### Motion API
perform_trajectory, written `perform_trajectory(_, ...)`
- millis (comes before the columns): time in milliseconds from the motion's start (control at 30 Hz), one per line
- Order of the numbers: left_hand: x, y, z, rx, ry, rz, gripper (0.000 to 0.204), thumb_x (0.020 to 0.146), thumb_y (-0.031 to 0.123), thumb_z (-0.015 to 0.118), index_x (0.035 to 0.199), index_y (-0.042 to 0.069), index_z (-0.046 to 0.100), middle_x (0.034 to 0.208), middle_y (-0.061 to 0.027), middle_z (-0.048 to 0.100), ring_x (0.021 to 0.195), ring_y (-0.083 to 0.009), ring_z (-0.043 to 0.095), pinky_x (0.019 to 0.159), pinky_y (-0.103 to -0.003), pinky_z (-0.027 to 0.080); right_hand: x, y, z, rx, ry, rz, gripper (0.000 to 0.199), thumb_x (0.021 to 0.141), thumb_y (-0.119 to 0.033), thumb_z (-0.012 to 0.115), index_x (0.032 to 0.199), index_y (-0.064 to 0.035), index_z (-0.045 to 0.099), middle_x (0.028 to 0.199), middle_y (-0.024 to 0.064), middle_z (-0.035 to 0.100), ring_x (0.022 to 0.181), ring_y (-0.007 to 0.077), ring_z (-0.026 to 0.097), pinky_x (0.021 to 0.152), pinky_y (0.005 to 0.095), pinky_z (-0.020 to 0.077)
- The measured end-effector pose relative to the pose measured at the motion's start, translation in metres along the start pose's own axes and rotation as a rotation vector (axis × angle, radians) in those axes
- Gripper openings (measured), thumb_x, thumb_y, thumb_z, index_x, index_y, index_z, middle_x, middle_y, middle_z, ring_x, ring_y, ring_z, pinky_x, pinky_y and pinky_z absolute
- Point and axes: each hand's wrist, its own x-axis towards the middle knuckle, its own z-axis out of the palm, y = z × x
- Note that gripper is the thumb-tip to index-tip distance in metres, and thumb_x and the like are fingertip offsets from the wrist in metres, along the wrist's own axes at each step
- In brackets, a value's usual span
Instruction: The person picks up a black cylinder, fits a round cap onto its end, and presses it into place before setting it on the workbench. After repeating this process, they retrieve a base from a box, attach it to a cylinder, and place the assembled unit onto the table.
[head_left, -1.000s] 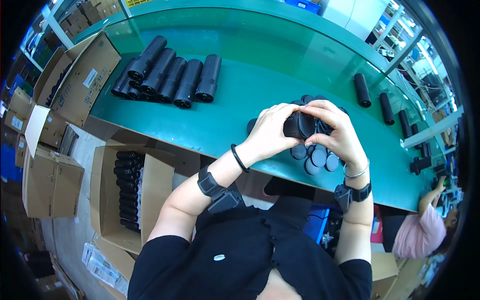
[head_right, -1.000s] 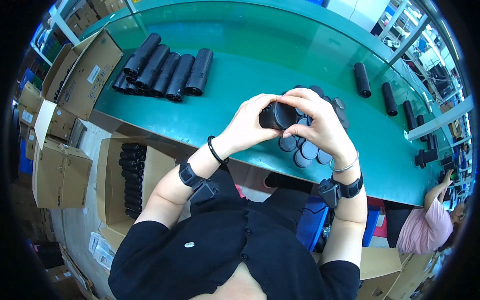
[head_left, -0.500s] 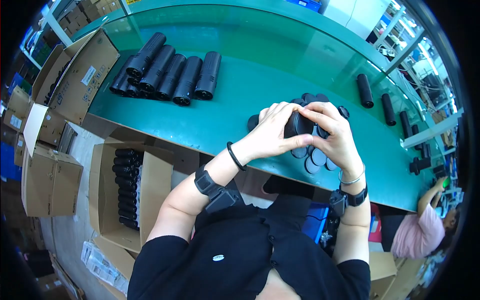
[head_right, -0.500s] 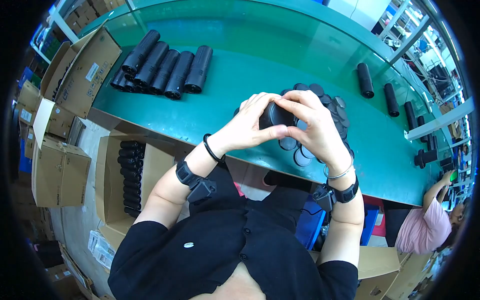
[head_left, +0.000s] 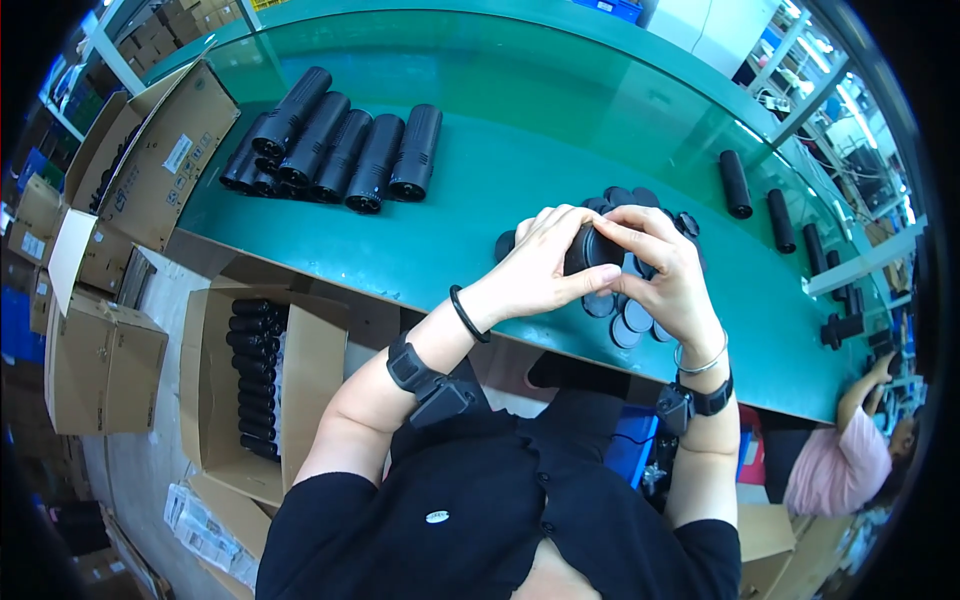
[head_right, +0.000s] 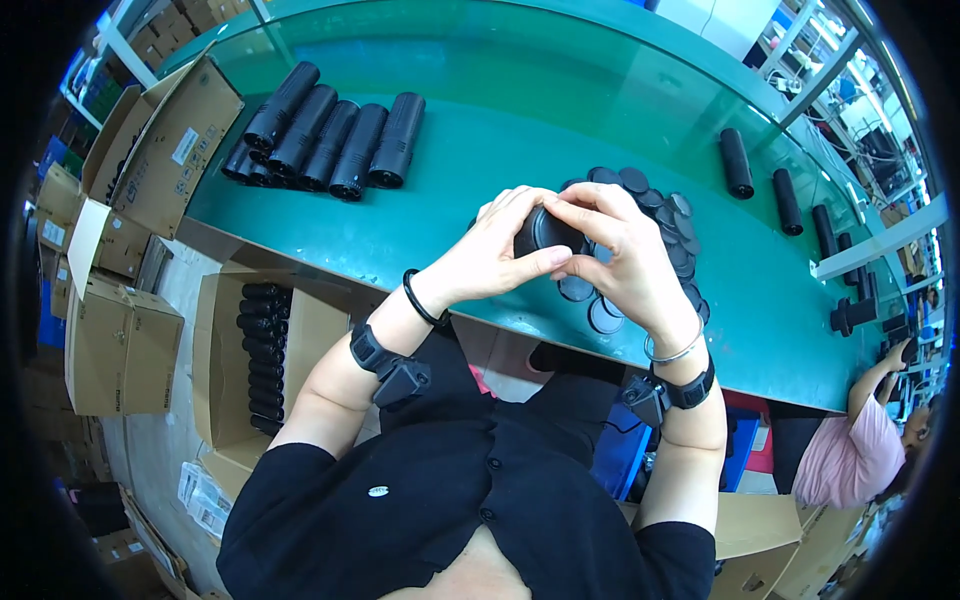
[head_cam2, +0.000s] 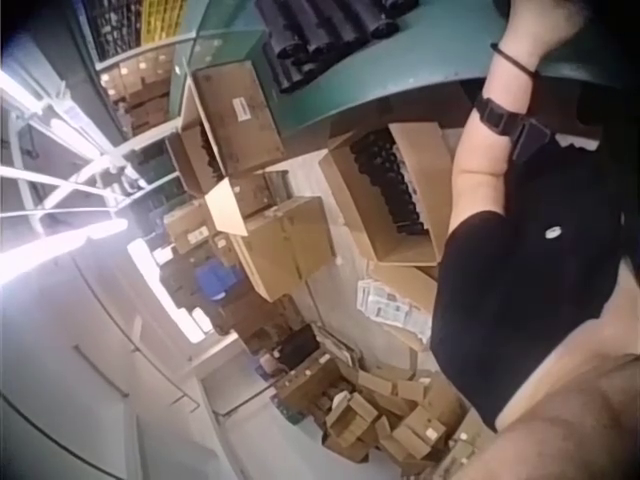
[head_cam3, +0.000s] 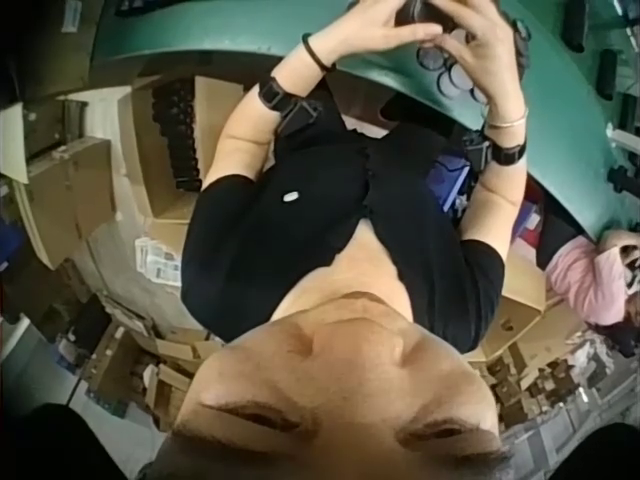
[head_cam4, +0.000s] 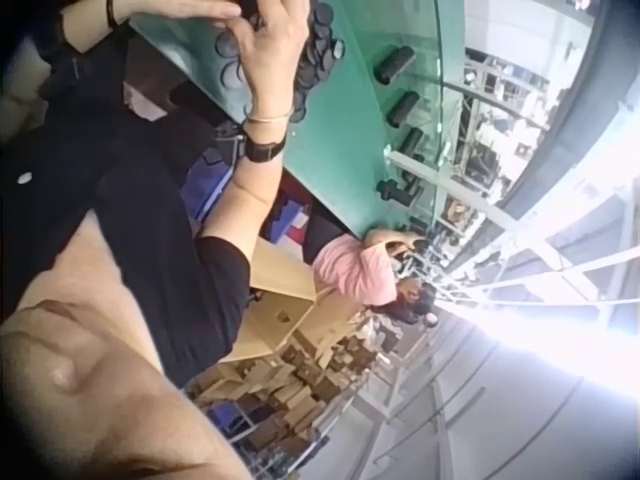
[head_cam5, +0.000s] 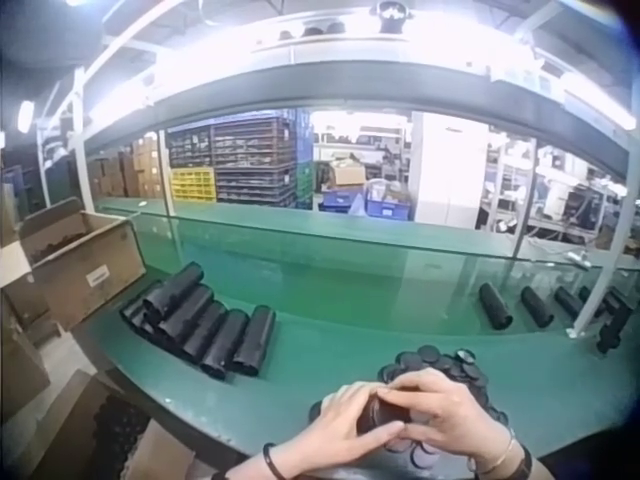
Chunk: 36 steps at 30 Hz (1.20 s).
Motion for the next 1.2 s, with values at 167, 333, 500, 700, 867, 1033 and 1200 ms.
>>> perform_trajectory(167,-0.002,0.003,-0.002,0.007,-0.027,-0.019,0.060,0.083,0.050,0.070,0.122,0.008,0.053,0.118,-0.0129,0.054,0.118,-0.0322,0.049,0.103,-0.046,0.031,0.004,-0.008,-0.002,-0.086,-0.051,-0.010,0.058,0.058,0.002,0.080,0.115,-0.0039,0.069,0.112,0.0100,0.064,0.101,0.0272,0.063,0.089,0.0348,0.0523)
perform_trajectory(333,-0.002,0.004,-0.003,0.006,-0.014,-0.013,0.057,0.083,0.047,0.071,0.120,0.008,0.053,0.116,-0.0122,0.055,0.116,-0.0317,0.050,0.103,-0.045,0.031,0.006,-0.011,-0.003,-0.139,-0.073,-0.030,0.058,0.060,0.002,0.079,0.116,-0.0049,0.069,0.111,0.0098,0.063,0.101,0.0265,0.062,0.088,0.0341,0.0530)
perform_trajectory(500,-0.002,-0.001,-0.004,-0.026,0.007,-0.005,0.053,0.083,0.040,0.071,0.121,0.008,0.052,0.115,-0.0136,0.058,0.113,-0.0330,0.054,0.101,-0.045,0.036,0.007,-0.004,0.005,0.063,-0.082,-0.043,0.058,0.065,-0.005,0.082,0.121,-0.0057,0.068,0.110,0.0077,0.061,0.097,0.0208,0.059,0.086,0.0312,0.0502)
perform_trajectory(700,0.000,-0.004,-0.008,-0.209,-0.020,-0.089,0.064,0.082,0.019,0.073,0.134,0.004,0.039,0.119,-0.0180,0.059,0.109,-0.0256,0.061,0.093,-0.038,0.049,0.005,0.024,0.017,0.638,-0.171,0.366,0.037,0.089,-0.019,0.071,0.122,-0.0036,0.068,0.100,0.0005,0.057,0.083,0.0089,0.052,0.073,0.0220,0.0432)
perform_trajectory(867,0.002,0.009,-0.011,-0.151,-0.033,-0.130,0.072,0.079,0.022,0.077,0.136,0.006,0.037,0.118,-0.0182,0.059,0.111,-0.0272,0.060,0.094,-0.039,0.049,0.010,0.032,0.024,0.815,-0.172,0.439,0.036,0.087,-0.022,0.074,0.121,-0.0092,0.071,0.080,-0.0060,0.051,0.065,0.0032,0.044,0.052,0.0196,0.0308)
perform_trajectory(1033,0.004,0.002,-0.008,-0.265,-0.011,-0.156,0.074,0.075,0.022,0.079,0.135,0.006,0.038,0.118,-0.0171,0.059,0.112,-0.0267,0.059,0.093,-0.038,0.049,0.015,0.033,0.023,0.873,-0.193,0.496,0.037,0.085,-0.022,0.077,0.119,-0.0086,0.071,0.077,-0.0065,0.050,0.058,0.0027,0.042,0.048,0.0197,0.0292)
perform_trajectory(1200,0.011,0.005,-0.014,-0.292,-0.016,-0.168,0.071,0.076,0.019,0.078,0.133,0.006,0.039,0.116,-0.0141,0.058,0.108,-0.0229,0.058,0.092,-0.036,0.049,0.021,0.026,0.026,0.825,-0.107,0.463,0.031,0.085,-0.016,0.074,0.115,-0.0084,0.073,0.076,-0.0046,0.057,0.057,0.0023,0.046,0.048,0.0182,0.0330)
